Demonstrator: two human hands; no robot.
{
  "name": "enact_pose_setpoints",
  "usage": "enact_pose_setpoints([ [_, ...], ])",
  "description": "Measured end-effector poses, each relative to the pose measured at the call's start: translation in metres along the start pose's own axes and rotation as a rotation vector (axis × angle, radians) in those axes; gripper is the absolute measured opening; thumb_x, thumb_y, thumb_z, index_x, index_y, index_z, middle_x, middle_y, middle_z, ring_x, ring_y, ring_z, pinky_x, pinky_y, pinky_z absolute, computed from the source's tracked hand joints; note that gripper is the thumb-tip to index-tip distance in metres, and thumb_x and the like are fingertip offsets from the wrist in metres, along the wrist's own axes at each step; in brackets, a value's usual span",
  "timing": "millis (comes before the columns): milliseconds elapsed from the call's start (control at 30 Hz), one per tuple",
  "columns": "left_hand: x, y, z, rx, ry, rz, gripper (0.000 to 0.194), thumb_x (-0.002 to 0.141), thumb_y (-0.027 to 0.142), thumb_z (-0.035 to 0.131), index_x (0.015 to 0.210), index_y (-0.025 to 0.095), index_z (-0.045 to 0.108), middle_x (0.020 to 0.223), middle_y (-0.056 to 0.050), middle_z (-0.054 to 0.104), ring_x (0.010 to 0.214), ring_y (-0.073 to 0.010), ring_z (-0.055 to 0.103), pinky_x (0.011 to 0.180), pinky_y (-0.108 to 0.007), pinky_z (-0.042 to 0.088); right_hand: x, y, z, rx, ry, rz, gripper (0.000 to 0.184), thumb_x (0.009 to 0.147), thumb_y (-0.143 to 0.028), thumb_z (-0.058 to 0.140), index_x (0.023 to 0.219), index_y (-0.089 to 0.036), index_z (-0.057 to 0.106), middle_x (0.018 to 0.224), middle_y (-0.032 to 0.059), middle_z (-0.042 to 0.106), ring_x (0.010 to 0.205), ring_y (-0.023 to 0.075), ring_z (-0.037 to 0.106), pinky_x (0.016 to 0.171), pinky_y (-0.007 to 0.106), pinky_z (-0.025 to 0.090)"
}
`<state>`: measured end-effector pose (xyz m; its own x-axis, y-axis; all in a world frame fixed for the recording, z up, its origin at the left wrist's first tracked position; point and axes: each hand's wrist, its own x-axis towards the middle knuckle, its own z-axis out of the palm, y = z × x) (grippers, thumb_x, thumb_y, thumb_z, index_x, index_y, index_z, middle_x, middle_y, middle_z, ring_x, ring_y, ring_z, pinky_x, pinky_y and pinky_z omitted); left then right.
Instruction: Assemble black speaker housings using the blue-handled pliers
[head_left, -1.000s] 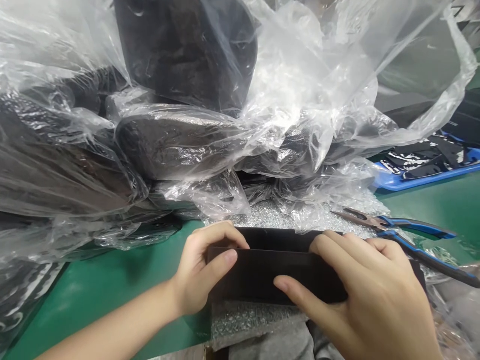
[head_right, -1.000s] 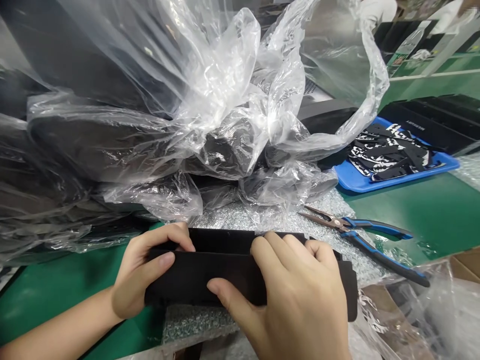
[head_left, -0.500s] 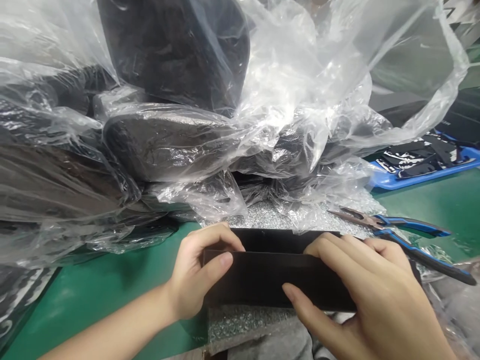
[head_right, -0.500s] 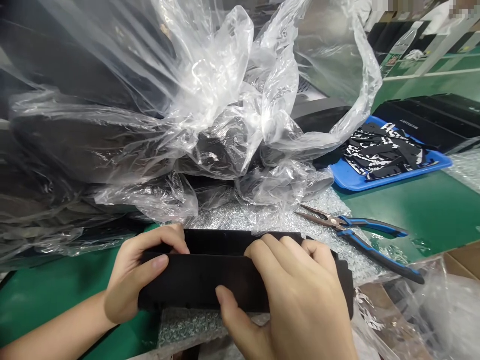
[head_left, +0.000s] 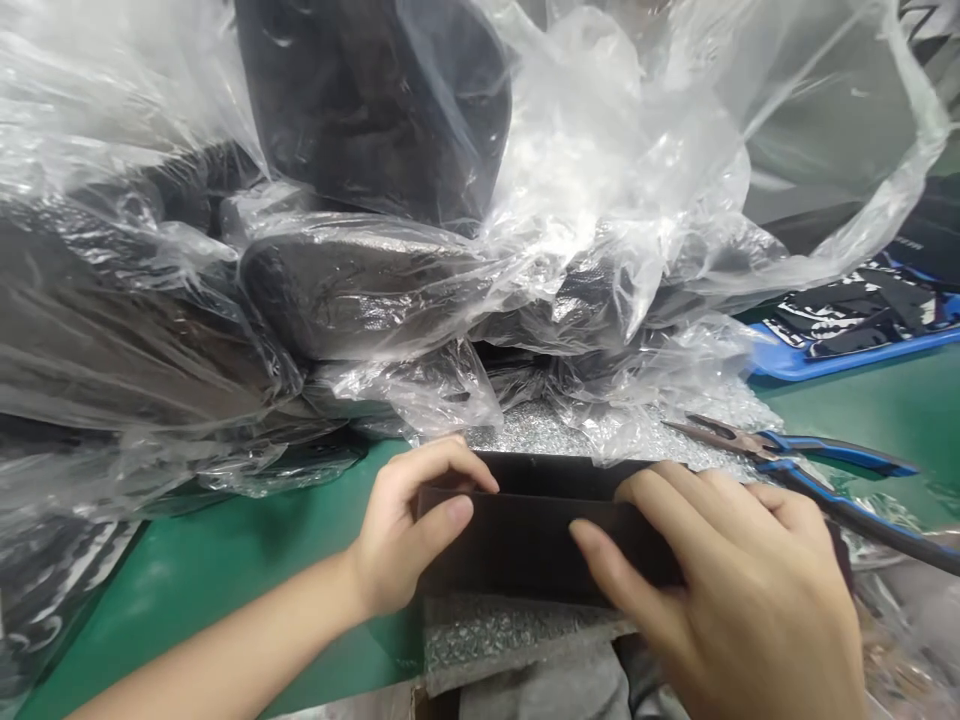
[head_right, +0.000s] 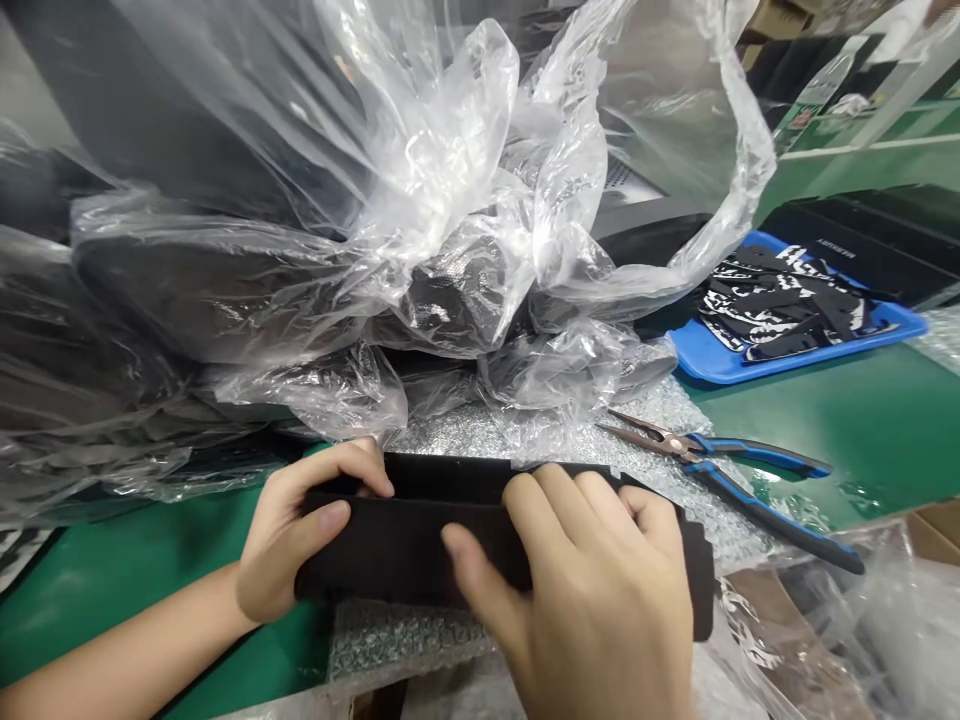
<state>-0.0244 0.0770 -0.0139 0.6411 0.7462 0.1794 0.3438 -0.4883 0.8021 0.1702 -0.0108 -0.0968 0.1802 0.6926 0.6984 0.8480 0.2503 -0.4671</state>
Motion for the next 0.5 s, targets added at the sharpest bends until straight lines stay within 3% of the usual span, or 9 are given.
enact_pose_setpoints([
  [67,0.001,-0.003,0.000,-0.021,0.040,-0.005,0.036,0.091,0.054,0.061,0.093,0.018,0.068,0.072,0.001,0.053,0.067,-0.0107,0.048,0.062,-0.023,0.036,-0.007,0.011,-0.009,0.049,0.034,0.045,0.019,0.105,-0.031,0.045,0.099,-0.019,0.059,0.094,0.0035,0.064,0.085,0.0207,0.057,0.080,0.035,0.035],
  [167,0.002,-0.008,-0.001,-0.048,0.042,-0.014,0.042,0.088,0.059,0.063,0.094,0.017,0.068,0.071,0.001,0.050,0.065,-0.0114,0.046,0.061,-0.023,0.035,-0.025,0.045,-0.024,0.125,0.126,0.257,0.025,0.102,-0.034,0.050,0.124,-0.027,0.061,0.129,0.0024,0.061,0.121,0.0244,0.056,0.105,0.037,0.038],
  [233,0.003,-0.011,-0.002,-0.054,0.016,-0.021,0.044,0.089,0.060,0.061,0.089,0.017,0.068,0.073,-0.001,0.051,0.068,-0.0126,0.048,0.064,-0.024,0.036,-0.038,0.070,-0.025,0.280,0.096,0.347,0.047,0.096,-0.052,0.059,0.139,-0.035,0.054,0.141,0.0017,0.055,0.130,0.0281,0.053,0.109,0.040,0.040],
  [300,0.004,-0.014,-0.004,-0.069,-0.003,-0.020,0.050,0.092,0.065,0.052,0.093,0.017,0.068,0.077,-0.002,0.054,0.071,-0.0139,0.050,0.067,-0.025,0.039,-0.049,0.086,-0.018,0.625,-0.060,0.333,0.081,0.088,-0.075,0.056,0.156,-0.036,0.033,0.152,0.0056,0.045,0.136,0.0293,0.049,0.106,0.039,0.047],
  [333,0.003,-0.016,-0.004,-0.078,-0.017,-0.009,0.056,0.093,0.069,0.046,0.100,0.018,0.068,0.079,-0.003,0.056,0.072,-0.0145,0.051,0.068,-0.025,0.041,-0.053,0.089,-0.011,0.773,-0.138,0.325,0.089,0.084,-0.082,0.054,0.156,-0.035,0.031,0.154,0.0079,0.042,0.137,0.0294,0.049,0.104,0.038,0.049],
  [400,0.001,-0.020,-0.004,-0.094,-0.035,0.012,0.075,0.090,0.081,0.034,0.121,0.019,0.062,0.089,-0.006,0.061,0.078,-0.0175,0.056,0.073,-0.028,0.047,-0.060,0.088,0.002,0.920,-0.227,0.341,0.078,0.085,-0.078,0.057,0.144,-0.030,0.042,0.149,0.0118,0.045,0.135,0.0283,0.051,0.102,0.035,0.050],
  [467,-0.001,-0.027,-0.003,-0.101,0.003,-0.006,0.088,0.082,0.089,0.037,0.133,0.020,0.055,0.105,-0.010,0.064,0.092,-0.0234,0.062,0.084,-0.034,0.053,-0.065,0.086,0.010,0.954,-0.161,0.331,0.062,0.087,-0.073,0.058,0.125,-0.025,0.047,0.136,0.0125,0.052,0.128,0.0267,0.055,0.100,0.035,0.051],
  [500,-0.001,-0.031,-0.002,-0.103,0.051,-0.067,0.080,0.084,0.083,0.045,0.136,0.023,0.053,0.107,-0.010,0.066,0.097,-0.0254,0.063,0.086,-0.036,0.055,-0.067,0.090,0.012,0.945,-0.095,0.303,0.059,0.088,-0.073,0.056,0.121,-0.025,0.046,0.130,0.0127,0.053,0.124,0.0268,0.056,0.099,0.036,0.052],
])
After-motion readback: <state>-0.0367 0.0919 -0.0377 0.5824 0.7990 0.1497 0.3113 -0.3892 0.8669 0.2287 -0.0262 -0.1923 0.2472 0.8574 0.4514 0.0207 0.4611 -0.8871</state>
